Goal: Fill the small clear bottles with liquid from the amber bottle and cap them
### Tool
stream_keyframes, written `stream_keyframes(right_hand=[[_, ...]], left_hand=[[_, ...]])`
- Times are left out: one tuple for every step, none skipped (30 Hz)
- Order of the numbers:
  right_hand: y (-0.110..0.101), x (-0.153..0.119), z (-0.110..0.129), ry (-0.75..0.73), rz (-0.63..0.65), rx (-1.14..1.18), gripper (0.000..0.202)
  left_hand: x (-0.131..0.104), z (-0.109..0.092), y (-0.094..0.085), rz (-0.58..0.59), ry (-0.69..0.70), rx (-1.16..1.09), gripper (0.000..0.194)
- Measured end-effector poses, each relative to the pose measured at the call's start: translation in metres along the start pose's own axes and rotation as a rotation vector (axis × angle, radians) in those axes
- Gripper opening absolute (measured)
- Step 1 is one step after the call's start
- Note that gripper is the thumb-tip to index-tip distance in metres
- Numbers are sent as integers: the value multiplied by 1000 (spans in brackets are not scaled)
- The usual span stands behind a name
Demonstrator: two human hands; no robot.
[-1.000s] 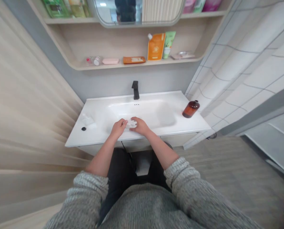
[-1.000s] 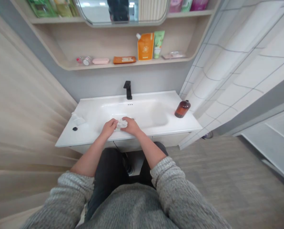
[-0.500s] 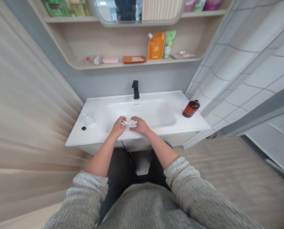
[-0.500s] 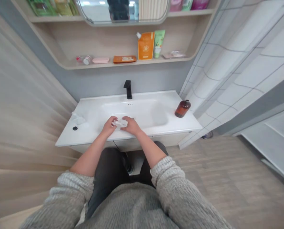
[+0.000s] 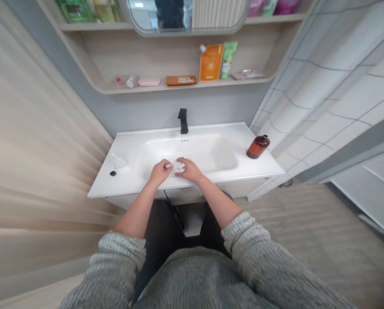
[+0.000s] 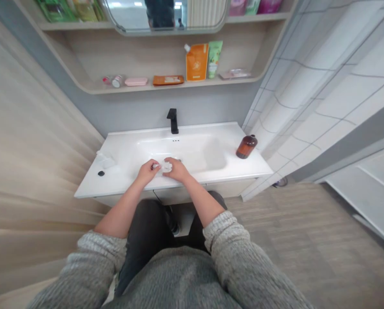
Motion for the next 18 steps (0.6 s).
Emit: stream_keyframes(right_hand=[[0,0,0,-1,1,8,75],[-1,0,0,-1,3,22,76],[-2,1,0,-2,6,40,76],[-3,1,0,-1,11,61,77],[-4,2,0,1,18,84,77],[-5,2,1,6,25,106,77],[-6,3,1,14,33,126,77],[-7,3,1,24,41,140,77],[-7,3,2,34,44,147,76],[-8,2,3,41,40,145,76],[-8,2,4,41,30,131,75],[-8,1,5,32,15,106,74],[-7,0,6,15,-2,72,75],[-7,-1,8,-7,-15,33,76],[-6,-2,9,-31,-23,-5,77],[-6,-2,10,-52,-27,-36,79],[-5,-2,11,-64,-25,-58,80],[-5,-2,11,-68,-18,-68,80]], left_hand=[[0,-1,0,0,12,10,19],[-1,-2,0,1,33,22,18],[-2,-3,0,3,62,36,17],[-3,-4,0,8,93,54,17],[-4,-6,0,14,122,73,17],[-6,-7,0,20,148,93,17],[-7,-9,0,26,173,112,17],[-8,-10,0,33,194,129,17],[-9,-11,0,37,212,141,17],[-10,-12,0,38,224,146,17],[-10,-13,0,37,227,144,19],[-9,-13,0,33,221,138,21],[-9,-13,0,27,205,130,21],[-8,-12,0,16,181,123,20],[-7,-11,0,5,156,118,19],[-6,-10,0,-5,135,115,17],[-5,-9,0,-10,123,114,16],[-4,-8,1,-13,121,113,15]])
Point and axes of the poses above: each hand's wrist, its own x-axis towards the middle knuckle, its own y-axis out of the palm, z = x × y, the point moved 2 cm from there along x, towards the middle knuckle, and after that the axes turned 11 degrees about z, right-handed, at the moved point
